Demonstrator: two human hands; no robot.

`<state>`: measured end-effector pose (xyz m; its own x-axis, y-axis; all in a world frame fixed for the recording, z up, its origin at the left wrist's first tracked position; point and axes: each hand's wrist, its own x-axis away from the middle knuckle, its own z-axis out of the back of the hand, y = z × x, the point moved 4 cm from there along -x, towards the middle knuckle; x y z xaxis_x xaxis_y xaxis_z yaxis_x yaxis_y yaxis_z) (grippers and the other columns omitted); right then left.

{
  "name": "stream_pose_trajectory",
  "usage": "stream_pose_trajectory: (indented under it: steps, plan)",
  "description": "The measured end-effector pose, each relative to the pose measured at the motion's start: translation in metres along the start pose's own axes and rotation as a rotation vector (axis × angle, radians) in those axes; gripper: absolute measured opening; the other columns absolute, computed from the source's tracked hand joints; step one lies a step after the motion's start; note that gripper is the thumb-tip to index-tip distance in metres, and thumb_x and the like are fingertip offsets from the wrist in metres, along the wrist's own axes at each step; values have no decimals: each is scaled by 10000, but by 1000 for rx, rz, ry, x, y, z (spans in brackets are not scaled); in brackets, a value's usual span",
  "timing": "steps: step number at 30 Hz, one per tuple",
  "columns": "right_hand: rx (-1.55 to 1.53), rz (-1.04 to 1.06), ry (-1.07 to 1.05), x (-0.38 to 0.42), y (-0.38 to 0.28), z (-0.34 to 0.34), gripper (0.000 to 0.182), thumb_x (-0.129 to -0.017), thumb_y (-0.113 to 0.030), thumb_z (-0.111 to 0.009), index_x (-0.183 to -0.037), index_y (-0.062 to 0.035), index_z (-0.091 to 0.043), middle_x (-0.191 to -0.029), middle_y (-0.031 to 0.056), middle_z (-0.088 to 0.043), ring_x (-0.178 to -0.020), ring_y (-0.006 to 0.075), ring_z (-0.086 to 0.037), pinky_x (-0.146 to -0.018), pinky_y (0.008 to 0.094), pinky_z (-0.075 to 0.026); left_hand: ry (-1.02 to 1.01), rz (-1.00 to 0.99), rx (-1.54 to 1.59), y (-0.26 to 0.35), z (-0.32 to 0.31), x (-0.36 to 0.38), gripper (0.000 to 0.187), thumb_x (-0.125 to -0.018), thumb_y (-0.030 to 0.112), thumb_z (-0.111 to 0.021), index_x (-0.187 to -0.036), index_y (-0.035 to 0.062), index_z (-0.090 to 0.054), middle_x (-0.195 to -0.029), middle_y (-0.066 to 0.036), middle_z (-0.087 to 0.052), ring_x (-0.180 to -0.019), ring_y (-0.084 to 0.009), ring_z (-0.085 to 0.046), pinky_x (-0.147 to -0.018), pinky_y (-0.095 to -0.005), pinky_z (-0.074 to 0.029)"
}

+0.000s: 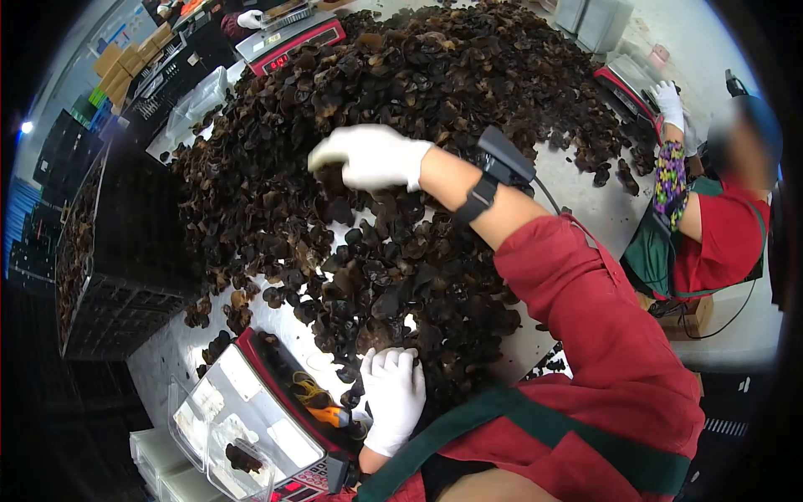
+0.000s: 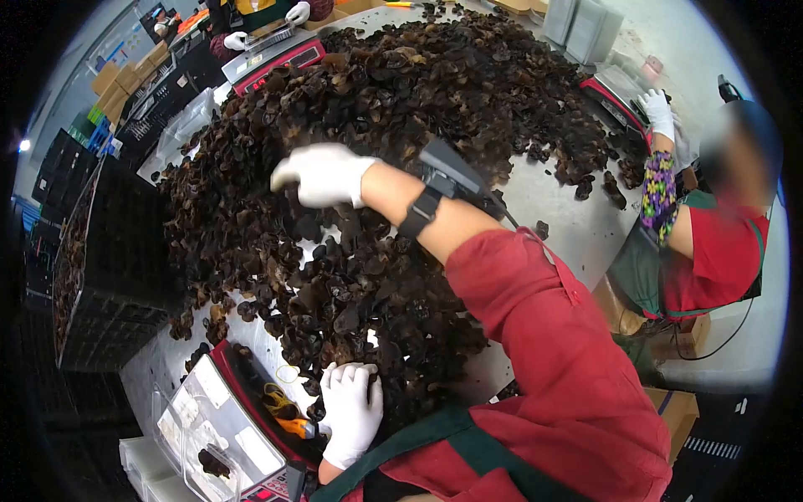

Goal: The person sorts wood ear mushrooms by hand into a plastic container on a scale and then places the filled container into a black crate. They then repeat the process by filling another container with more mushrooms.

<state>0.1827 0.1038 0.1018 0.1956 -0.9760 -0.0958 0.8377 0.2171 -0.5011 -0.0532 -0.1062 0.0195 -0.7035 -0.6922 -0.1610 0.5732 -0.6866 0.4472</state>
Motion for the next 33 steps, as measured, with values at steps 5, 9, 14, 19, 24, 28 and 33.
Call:
stream_pose_trajectory:
  steps: [5, 9, 14, 19, 24, 28, 33]
  plan:
    - [99, -258, 472, -42, 46, 38, 485, -839, -98, -513, -1306, -208, -589, -1244, 125, -605, -1137, 311, -608, -980, 394, -487, 8, 9, 18, -1, 0, 0, 223, -802, 75, -684, -1007, 106, -602, -973, -51, -612, -1011, -249, -564, -1062, -461, -352]
    - [242, -296, 336, -59, 55, 19, 585, -838, -55, -507, -1389, -250, -523, -1336, 163, -542, -1140, 365, -612, -946, 437, -511, -13, 19, 19, -1, -1, -1, 220, -803, 76, -684, -1005, 106, -603, -973, -49, -612, -1010, -247, -564, -1060, -460, -353]
    - [242, -178, -172, -36, 56, -50, 654, -831, -65, -582, -1446, -262, -480, -1458, 242, -437, -1167, 374, -613, -951, 426, -522, 13, 6, 23, -2, -1, 0, 211, -801, 74, -684, -994, 104, -607, -964, -50, -615, -994, -245, -570, -1057, -457, -355]
    - [254, -84, -357, 45, 20, -60, 672, -810, -23, -508, -1429, -287, -509, -1435, 249, -452, -1113, 385, -629, -922, 412, -535, 29, 1, 37, -1, 2, 2, 211, -802, 72, -683, -998, 102, -610, -968, -59, -618, -1007, -249, -575, -1053, -465, -358]
    - [-169, 181, -280, 95, 17, -22, 541, -738, -30, -522, -1229, -188, -687, -1200, 157, -664, -1133, 345, -609, -1000, 414, -469, 15, -5, 18, 2, 7, 3, 239, -810, 83, -688, -1040, 96, -625, -1002, -78, -613, -1035, -255, -577, -1059, -476, -357]
    - [-37, -112, -62, 116, 28, 19, 384, -784, -79, -531, -1115, -123, -720, -1046, 121, -728, -954, 290, -690, -853, 373, -540, -46, -15, -59, 16, 24, 0, 401, -833, 107, -693, -1227, 94, -619, -1097, -96, -596, -1105, -260, -569, -1089, -487, -335]
    - [-98, -103, 42, 171, 17, 22, 266, -863, -120, -551, -1072, -83, -712, -983, 127, -728, -884, 301, -697, -803, 378, -546, -57, -8, -125, 28, 64, -18, 504, -826, 117, -703, -1309, 73, -568, -1156, -126, -594, -1124, -295, -561, -1064, -495, -368]
